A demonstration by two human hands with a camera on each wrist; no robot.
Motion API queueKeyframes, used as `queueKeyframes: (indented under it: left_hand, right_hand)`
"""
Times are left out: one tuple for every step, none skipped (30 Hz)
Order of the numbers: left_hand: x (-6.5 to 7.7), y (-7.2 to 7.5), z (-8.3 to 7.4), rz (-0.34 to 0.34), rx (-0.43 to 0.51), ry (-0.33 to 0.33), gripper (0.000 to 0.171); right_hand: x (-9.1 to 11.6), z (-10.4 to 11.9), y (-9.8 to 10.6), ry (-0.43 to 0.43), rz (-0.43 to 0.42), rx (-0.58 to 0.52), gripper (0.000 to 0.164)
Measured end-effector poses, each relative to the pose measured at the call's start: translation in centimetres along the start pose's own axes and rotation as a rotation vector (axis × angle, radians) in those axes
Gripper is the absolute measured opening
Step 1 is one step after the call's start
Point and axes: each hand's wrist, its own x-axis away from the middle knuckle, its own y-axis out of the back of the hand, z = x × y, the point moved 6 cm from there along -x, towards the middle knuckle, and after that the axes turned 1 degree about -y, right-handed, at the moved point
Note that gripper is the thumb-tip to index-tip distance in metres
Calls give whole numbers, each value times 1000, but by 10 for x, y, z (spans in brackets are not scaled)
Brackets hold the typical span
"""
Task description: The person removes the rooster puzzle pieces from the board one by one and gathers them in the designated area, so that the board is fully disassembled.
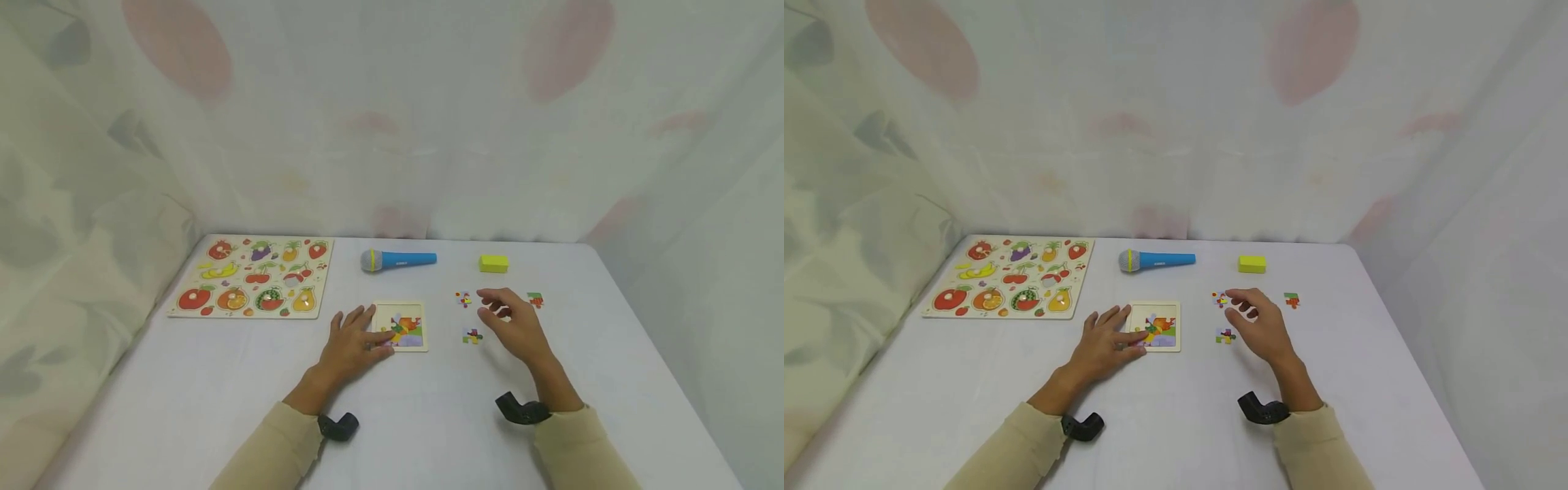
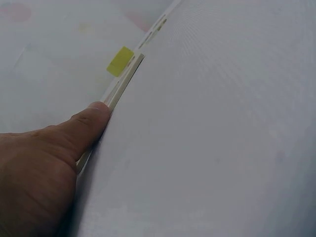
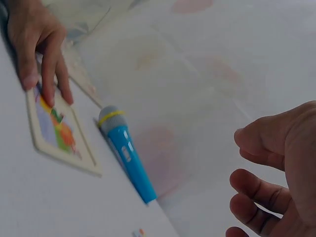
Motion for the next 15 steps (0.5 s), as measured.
queueKeyframes:
  left_hand:
    - [0,0,0,-2,-3,-1,39]
    - [0,0,0,-4,-4,-3,39]
    - [0,1,0,-9,-2,-7,39]
    - [0,1,0,-14,1,-11,39]
    - [0,1,0,-17,1,-14,39]
    - [0,1,0,-19,1,-13,39]
    - [0,2,1,-21,2,-13,39]
    - [0,2,1,-20,2,-10,39]
    - [0,1,1,-18,3,-8,39]
    - [0,1,1,-15,5,-3,39]
    - [0,1,1,-10,5,2,39]
    - [0,0,1,-6,9,6,39]
    - [0,0,1,-4,15,8,40]
    - [0,0,1,-2,19,9,40]
    - [1,0,1,-1,23,10,40]
  right_hand:
    - [-2,5,-1,8,-2,-6,29]
    - [-4,10,-3,21,-6,-15,29]
    - [-6,14,-5,31,-8,-21,29]
    - [-7,18,-7,38,-9,-24,29]
    - [-9,22,-10,45,-10,-29,29]
    - [-11,26,-13,51,-10,-39,30]
    - [-13,29,-16,59,-11,-51,30]
    - [-14,33,-19,67,-11,-63,31]
    - [-15,35,-22,72,-10,-78,32]
    - [-16,38,-25,80,-10,-93,32]
    - [-17,41,-29,89,-8,-102,33]
    - [-18,43,-33,95,-6,-112,33]
    - [-19,45,-36,101,-4,-113,33]
    - [-20,47,-40,104,-3,-113,32]
    - [-21,48,-44,106,-1,-111,32]
